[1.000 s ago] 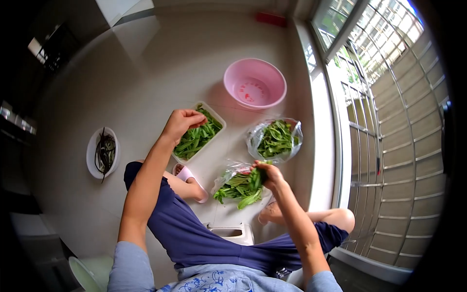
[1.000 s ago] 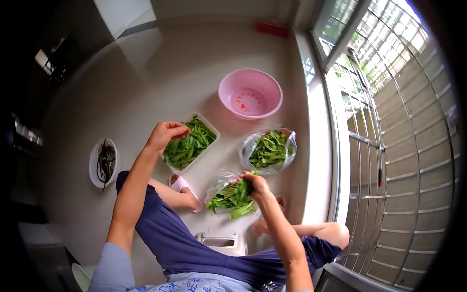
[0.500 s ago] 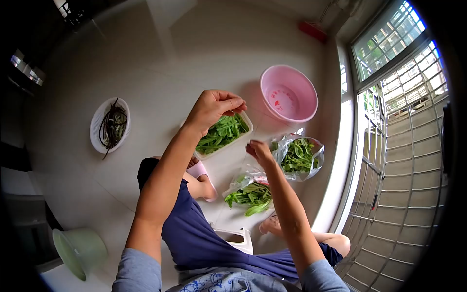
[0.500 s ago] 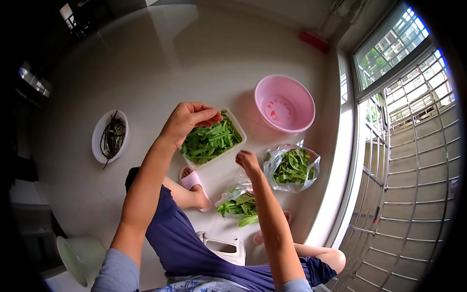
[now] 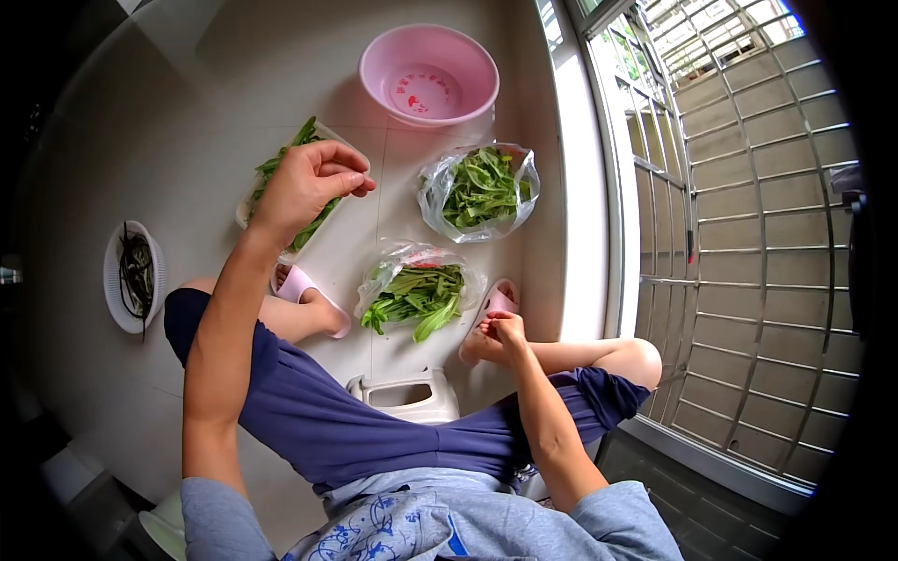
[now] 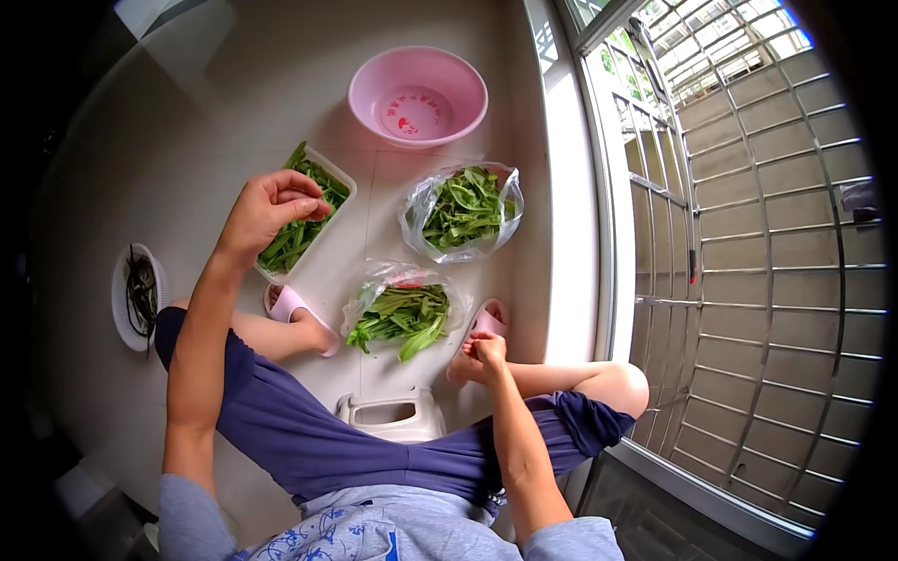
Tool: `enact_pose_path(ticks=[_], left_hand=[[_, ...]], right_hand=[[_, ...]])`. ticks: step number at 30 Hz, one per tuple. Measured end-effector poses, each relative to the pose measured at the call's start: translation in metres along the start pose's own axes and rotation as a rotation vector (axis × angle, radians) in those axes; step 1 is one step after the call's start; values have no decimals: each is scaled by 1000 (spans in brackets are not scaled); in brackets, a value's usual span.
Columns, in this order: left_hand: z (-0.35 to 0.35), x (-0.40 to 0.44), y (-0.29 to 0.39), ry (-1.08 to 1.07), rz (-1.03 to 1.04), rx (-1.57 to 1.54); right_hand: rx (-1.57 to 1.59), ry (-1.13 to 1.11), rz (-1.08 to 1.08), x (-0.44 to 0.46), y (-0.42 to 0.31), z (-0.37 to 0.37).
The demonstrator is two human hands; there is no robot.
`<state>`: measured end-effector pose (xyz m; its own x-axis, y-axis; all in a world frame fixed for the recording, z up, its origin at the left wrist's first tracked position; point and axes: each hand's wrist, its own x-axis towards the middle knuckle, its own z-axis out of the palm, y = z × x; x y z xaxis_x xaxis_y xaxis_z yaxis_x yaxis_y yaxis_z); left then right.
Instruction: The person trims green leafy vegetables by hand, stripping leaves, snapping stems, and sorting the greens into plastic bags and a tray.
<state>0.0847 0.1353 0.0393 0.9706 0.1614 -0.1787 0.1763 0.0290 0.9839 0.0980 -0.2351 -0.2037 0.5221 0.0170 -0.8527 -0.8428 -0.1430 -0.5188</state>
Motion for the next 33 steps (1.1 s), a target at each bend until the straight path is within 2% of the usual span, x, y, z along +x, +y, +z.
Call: enact_pose_path(ticks=[1, 2, 4, 6, 7, 8, 10, 11, 13, 16, 18, 21, 23, 26, 27, 29, 30, 32, 33], left_hand=[[3, 1, 0, 26, -11, -4], [6, 3, -1, 53, -21, -9], [7, 6, -2, 49, -46, 10], [7, 8, -5, 48, -77, 30], [7, 8, -6, 63, -98, 44], [6, 9, -7, 78, -121, 58], [5, 6, -7, 84, -157, 82], [4, 4, -7, 95, -185, 91], [3, 0, -5, 109, -249, 120], [0, -2, -8, 163, -320, 100], [-5, -2, -13, 150, -341, 80], [-4, -3, -15, 154, -331, 46], [-5, -3, -16, 133, -334, 24], [-5, -1, -16, 149, -339, 49], [-5, -1, -15, 148, -337, 48], [-4, 1, -13, 123, -310, 61], [-4, 2, -11, 124, -305, 56], [-1, 3, -8, 105, -257, 80], [0, 4, -7, 82, -214, 84]], right_hand=[[-71, 1, -39, 20, 22, 0], [-154, 102, -25, 17, 30, 13], [172, -11, 60, 59, 80, 4], [-312, 220, 38, 63, 91, 27], [-418, 348, 38, 58, 91, 37], [-479, 372, 16, 48, 87, 44], [-790, 477, -255, 50, 101, 48], [-791, 471, -241, 48, 99, 50], [-1033, 520, -350, 44, 92, 50], [-1029, 461, -219, 52, 84, 45], [-1002, 410, -374, 63, 91, 36], [-1067, 291, -339, 72, 99, 31], [-1232, 302, -450, 57, 85, 39], [-1307, 286, -552, 65, 93, 33], [-1307, 289, -552, 69, 96, 29], [-995, 60, -354, 74, 91, 25], [-999, 65, -359, 75, 86, 19], [-513, -86, 70, 73, 58, 9], [-467, -55, -71, 79, 52, 2]])
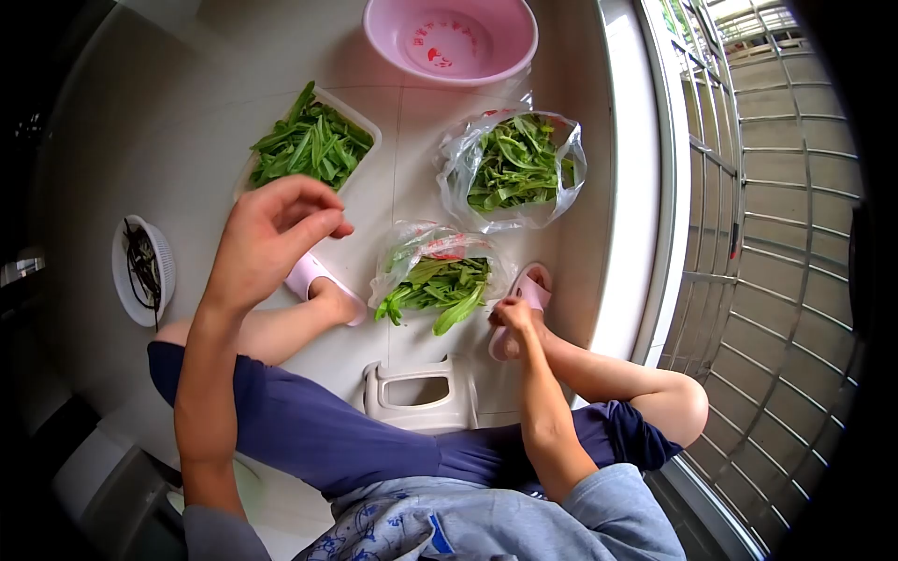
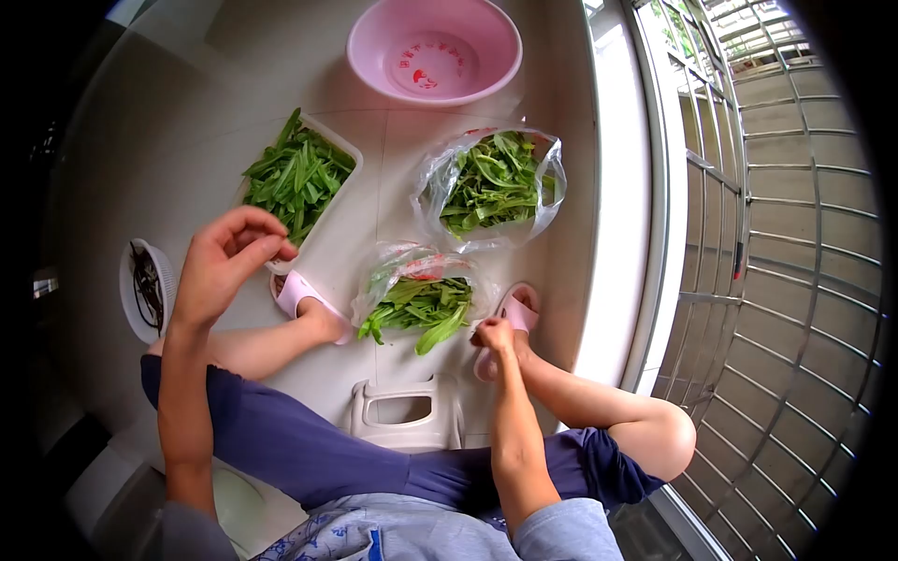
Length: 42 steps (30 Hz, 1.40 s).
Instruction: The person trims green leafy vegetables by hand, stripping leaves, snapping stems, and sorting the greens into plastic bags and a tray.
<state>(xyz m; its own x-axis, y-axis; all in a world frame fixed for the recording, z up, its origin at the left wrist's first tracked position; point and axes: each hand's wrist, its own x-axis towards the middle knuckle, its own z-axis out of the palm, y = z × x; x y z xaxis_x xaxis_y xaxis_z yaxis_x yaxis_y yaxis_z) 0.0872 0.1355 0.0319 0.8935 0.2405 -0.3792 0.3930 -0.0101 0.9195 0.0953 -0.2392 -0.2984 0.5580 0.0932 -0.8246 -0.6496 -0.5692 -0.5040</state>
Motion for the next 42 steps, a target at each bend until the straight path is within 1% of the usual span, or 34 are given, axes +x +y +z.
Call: enact_pose_path(ticks=[1, 3, 4, 5, 6, 7, 8, 9, 10, 12, 13, 14, 15, 17, 18, 19, 20, 21, 22, 23, 24, 25, 27, 29, 30, 31, 33, 35, 37, 39, 41, 42], left_hand=[[1, -1, 2, 10, 11, -7], [4, -1, 6, -26, 63, 42], [5, -1, 5, -37, 94, 53], [6, -2, 4, -31, 108, 50], [7, -3, 4, -60, 102, 93], [8, -3, 4, -88, 94, 136], [8, -1, 1, -97, 103, 140], [7, 0, -1, -86, 116, 137], [5, 1, -2, -89, 145, 151], [3, 2, -8, -54, 210, 141], [1, 1, -8, -42, 212, 141], [-1, 1, -8, -33, 226, 166], [-3, 1, -8, -27, 241, 190], [-5, 0, -9, -11, 253, 208], [-6, -1, -9, -4, 264, 229], [-7, -3, -9, -4, 258, 227], [-7, -5, -8, -3, 247, 247], [-7, -6, -7, -7, 234, 265], [-6, -7, -6, -16, 228, 260], [-7, -8, -5, -14, 205, 296], [-7, -8, -5, -12, 182, 333], [-7, -9, -5, -23, 175, 330], [-8, -10, -7, 5, 133, 344], [-8, -9, -10, -4, 104, 350], [-9, -8, -12, -23, 90, 367], [-9, -7, -15, -40, 78, 384], [-8, -4, -20, -45, 57, 387], [-8, -2, -24, -55, 20, 398], [-7, 1, -25, -72, 14, 406], [-6, 3, -25, -76, 14, 406], [-5, 5, -27, -84, 9, 412], [-5, 5, -27, -91, 9, 414]], right_hand=[[218, 35, 26, -23, -46, -9], [355, 17, -266, -21, -81, -32], [395, 79, -324, -42, -119, -34], [506, 115, -328, -62, -152, -32], [486, 100, -366, -69, -173, -36], [437, 131, -488, -77, -193, -35], [363, 124, -648, -69, -203, -38], [76, 273, -805, -61, -215, -39], [-213, 491, -1077, -54, -228, -37], [-616, 641, -1091, -45, -251, -34], [-710, 567, -846, -42, -258, -34], [-743, 469, -720, -38, -263, -35], [-746, 466, -728, -35, -263, -33], [-1020, 697, -940, -45, -262, -24], [-887, 773, -1117, -50, -256, -19], [-685, 683, -1074, -68, -252, -10], [-509, 590, -933, -67, -234, -7], [-333, 532, -912, -58, -206, -2], [-298, 545, -825, -55, -176, 5], [-389, 536, -704, -46, -139, 10], [-426, 452, -531, -44, -107, 16], [-373, 397, -351, -21, -53, 22], [-467, 373, -79, -35, -10, 34], [-247, 383, 158, -11, 53, 43], [-242, 468, 150, -21, 51, 47], [-244, 466, 161, -26, 45, 50], [-391, 564, 34, -33, 26, 56], [-403, 583, 57, -30, 17, 61], [-410, 653, 146, -32, 0, 65], [-408, 653, 147, -32, -2, 67], [-486, 688, 76, -27, 0, 67], [-502, 676, 82, -25, 0, 66]])
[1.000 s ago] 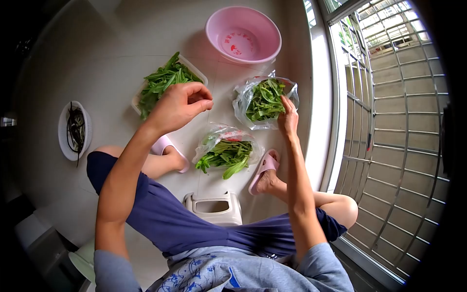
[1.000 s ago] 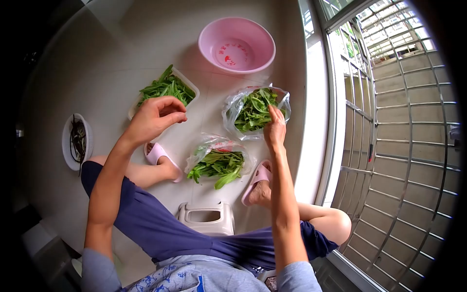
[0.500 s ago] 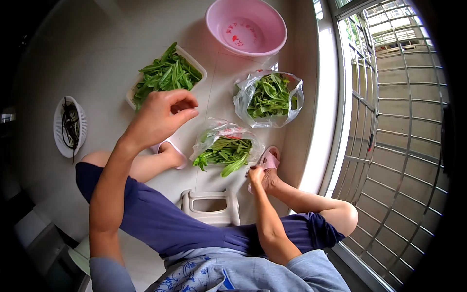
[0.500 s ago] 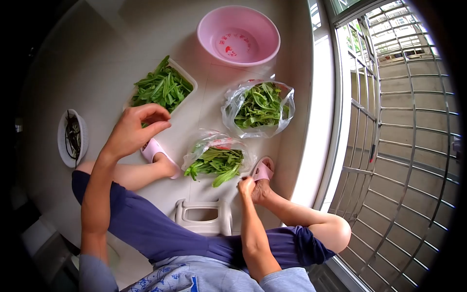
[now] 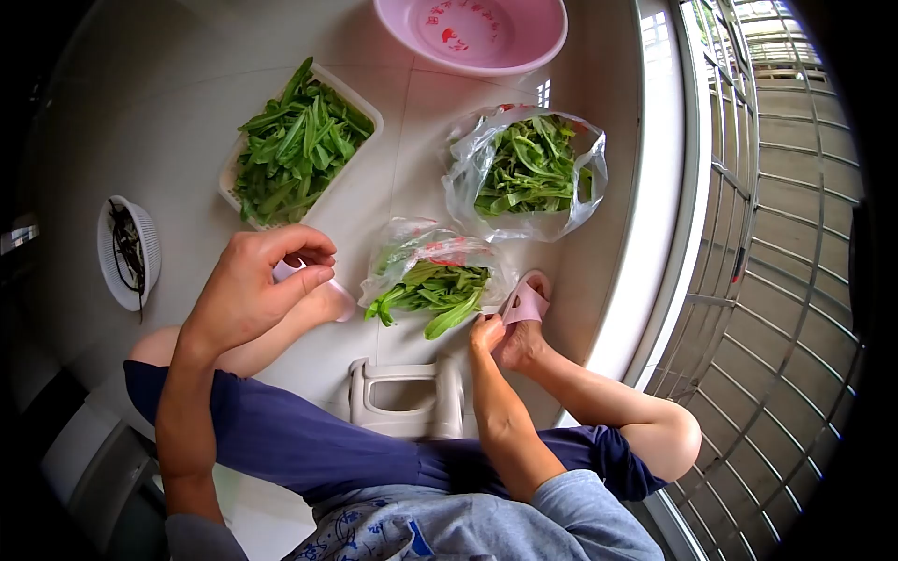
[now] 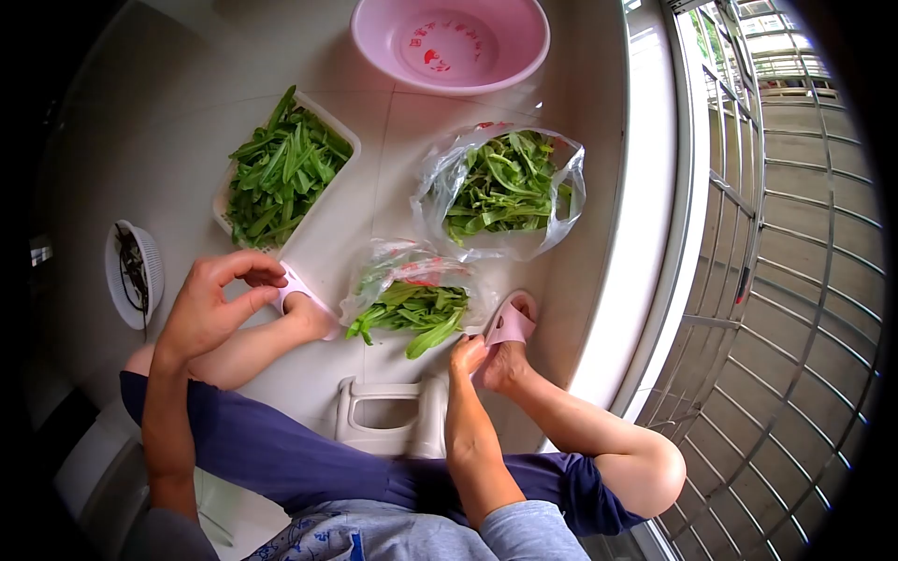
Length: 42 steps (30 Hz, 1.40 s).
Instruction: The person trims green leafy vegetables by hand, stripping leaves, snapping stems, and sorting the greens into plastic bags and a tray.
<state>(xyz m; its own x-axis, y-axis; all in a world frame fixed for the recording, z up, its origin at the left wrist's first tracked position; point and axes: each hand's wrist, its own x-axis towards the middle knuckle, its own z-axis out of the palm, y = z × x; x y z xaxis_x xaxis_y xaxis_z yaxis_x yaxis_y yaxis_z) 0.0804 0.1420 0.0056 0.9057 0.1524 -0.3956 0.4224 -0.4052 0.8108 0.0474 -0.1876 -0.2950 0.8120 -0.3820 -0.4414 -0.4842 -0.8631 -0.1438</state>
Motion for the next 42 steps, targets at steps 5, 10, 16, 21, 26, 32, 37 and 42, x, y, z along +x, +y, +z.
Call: enact_pose_path(ticks=[5, 10, 16, 21, 26, 32, 37, 42], left_hand=[[3, 0, -3, 2, 10, 5], [3, -4, 3, 1, 29, 33], [0, -5, 4, -6, 105, 121], [1, -5, 4, -32, 273, 221], [6, -5, 2, -11, 337, 271], [-6, -6, 6, 65, 348, 279], [-11, -6, 4, 74, 348, 302], [-15, -9, 0, 82, 344, 340]], right_hand=[[-109, -41, -89, 8, 6, 2], [-220, -154, -295, 23, 9, 0], [109, -684, -15, 38, -7, -43], [904, -814, -255, 48, -77, -143], [714, -87, -702, 69, -175, -188], [28, 111, -773, 91, -216, -189], [190, 226, -986, 99, -209, -177], [-363, 383, -1199, 91, -187, -156]])
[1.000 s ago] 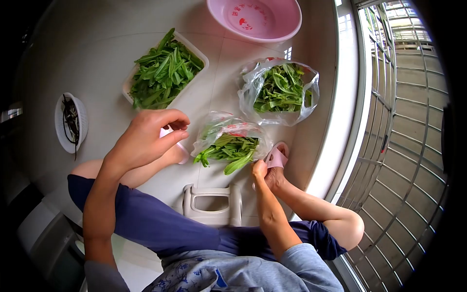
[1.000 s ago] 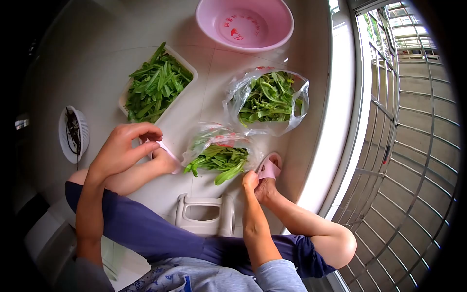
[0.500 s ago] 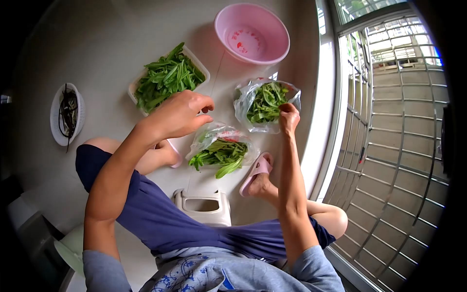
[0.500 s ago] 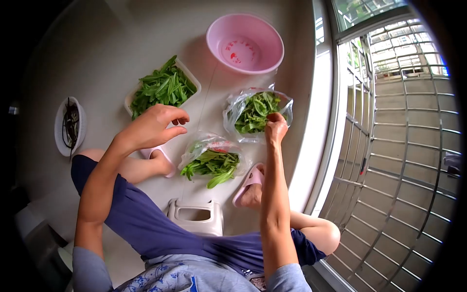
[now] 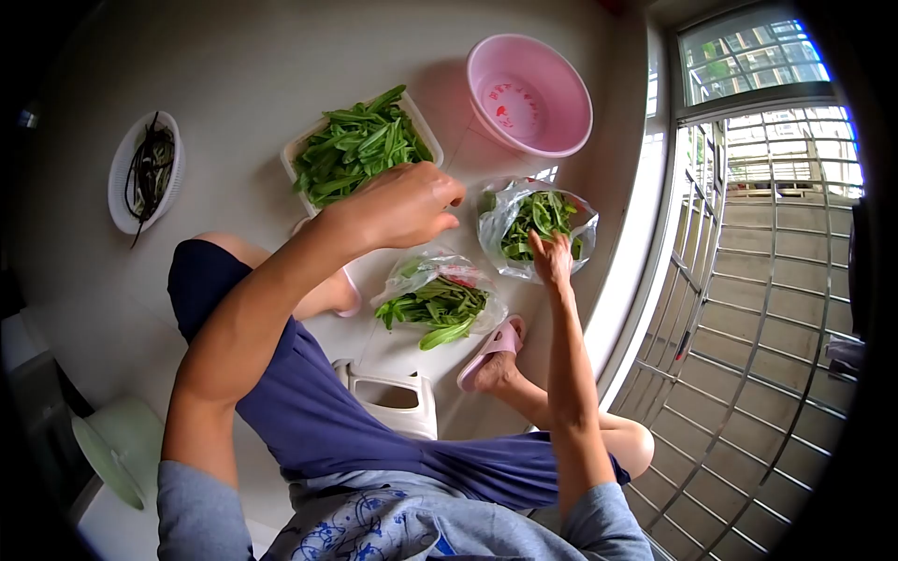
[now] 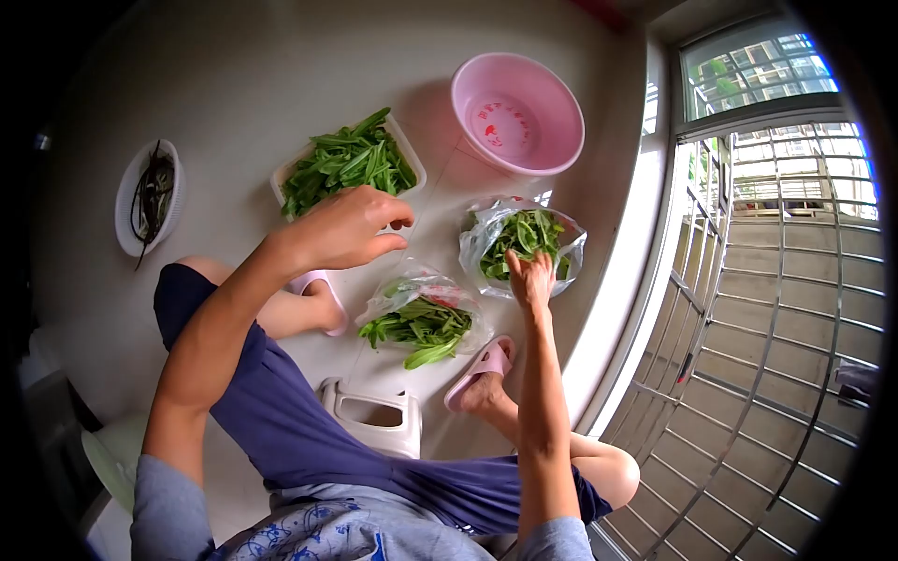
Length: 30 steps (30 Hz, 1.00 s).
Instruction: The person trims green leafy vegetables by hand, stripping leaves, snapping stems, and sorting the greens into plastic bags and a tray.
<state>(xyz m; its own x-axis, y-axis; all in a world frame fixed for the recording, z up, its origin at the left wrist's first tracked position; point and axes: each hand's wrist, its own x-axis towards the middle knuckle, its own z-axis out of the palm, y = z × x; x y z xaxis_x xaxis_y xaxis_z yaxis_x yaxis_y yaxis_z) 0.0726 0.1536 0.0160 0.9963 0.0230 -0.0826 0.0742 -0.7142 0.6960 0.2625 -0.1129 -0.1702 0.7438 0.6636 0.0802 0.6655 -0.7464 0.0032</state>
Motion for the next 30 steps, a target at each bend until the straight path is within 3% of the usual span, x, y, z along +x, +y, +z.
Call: enact_pose_path(ticks=[1, 3, 5, 7, 9, 19, 21, 23, 25, 27, 29, 30], left_hand=[[0, -2, 0, -1, -10, 0], [1, -6, -1, 24, -25, -4], [0, -8, -1, -5, -40, 14], [-1, -8, -2, -31, -52, 32], [-1, -9, -3, -60, -90, 33], [-2, -15, -7, -140, -157, 70], [2, -14, -9, -126, -143, 92], [4, -12, -9, -126, -134, 100], [5, -11, -7, -120, -122, 108], [5, -8, -5, -119, -117, 136], [5, -5, 0, -126, -114, 138], [4, -3, 2, -134, -113, 142]], right_hand=[[9, 183, -54, -11, -19, -16], [485, -114, 158, -32, -43, -35], [859, -379, 383, -75, -58, 5], [629, -414, 204, -113, -85, 20], [590, -510, 213, -143, -101, 38], [352, -360, 269, -177, -137, 76], [420, -525, 399, -169, -144, 71], [339, -528, 398, -169, -144, 79], [472, -555, 467, -168, -135, 81], [682, -684, 218, -161, -110, 80], [902, -805, 257, -142, -84, 71], [1020, -729, 419, -128, -70, 60]])
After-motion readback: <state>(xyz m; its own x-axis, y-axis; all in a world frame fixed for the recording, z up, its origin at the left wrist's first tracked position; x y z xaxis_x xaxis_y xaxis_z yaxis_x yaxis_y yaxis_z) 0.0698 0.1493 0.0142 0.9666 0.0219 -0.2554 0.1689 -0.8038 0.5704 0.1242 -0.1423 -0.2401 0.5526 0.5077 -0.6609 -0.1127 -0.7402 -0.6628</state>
